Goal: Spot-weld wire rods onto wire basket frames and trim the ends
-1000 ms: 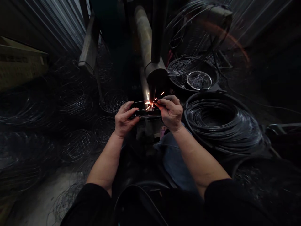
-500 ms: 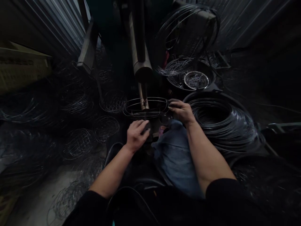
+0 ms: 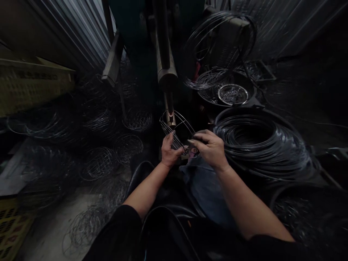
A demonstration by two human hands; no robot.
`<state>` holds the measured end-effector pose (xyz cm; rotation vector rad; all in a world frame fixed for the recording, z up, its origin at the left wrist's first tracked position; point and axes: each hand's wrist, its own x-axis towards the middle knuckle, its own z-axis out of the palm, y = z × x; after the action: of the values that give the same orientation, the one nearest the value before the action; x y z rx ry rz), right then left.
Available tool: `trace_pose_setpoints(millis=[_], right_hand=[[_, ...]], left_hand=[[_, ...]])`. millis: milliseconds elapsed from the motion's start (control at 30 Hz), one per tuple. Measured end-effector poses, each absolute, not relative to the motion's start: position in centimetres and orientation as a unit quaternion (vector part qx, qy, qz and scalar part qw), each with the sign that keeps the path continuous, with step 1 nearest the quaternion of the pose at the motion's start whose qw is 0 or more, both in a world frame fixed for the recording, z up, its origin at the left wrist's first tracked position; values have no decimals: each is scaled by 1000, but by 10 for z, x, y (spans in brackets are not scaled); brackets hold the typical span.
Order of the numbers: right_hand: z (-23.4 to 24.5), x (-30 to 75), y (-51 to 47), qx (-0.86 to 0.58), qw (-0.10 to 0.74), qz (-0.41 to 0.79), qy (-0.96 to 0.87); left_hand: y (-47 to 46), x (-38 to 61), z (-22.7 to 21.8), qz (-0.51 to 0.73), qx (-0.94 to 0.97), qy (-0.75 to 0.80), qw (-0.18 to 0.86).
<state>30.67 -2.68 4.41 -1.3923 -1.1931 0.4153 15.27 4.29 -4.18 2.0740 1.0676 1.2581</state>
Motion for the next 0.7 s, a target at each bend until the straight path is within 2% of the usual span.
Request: trace_pose_setpoints(millis=[400,700], right_hand=[[55,269,-7,-603,567,108,-551],[53,270,4,-623,558,56,-545]], left_hand=[[64,148,-41,520,647,379,410],[72,154,-41,520,638,383,419]])
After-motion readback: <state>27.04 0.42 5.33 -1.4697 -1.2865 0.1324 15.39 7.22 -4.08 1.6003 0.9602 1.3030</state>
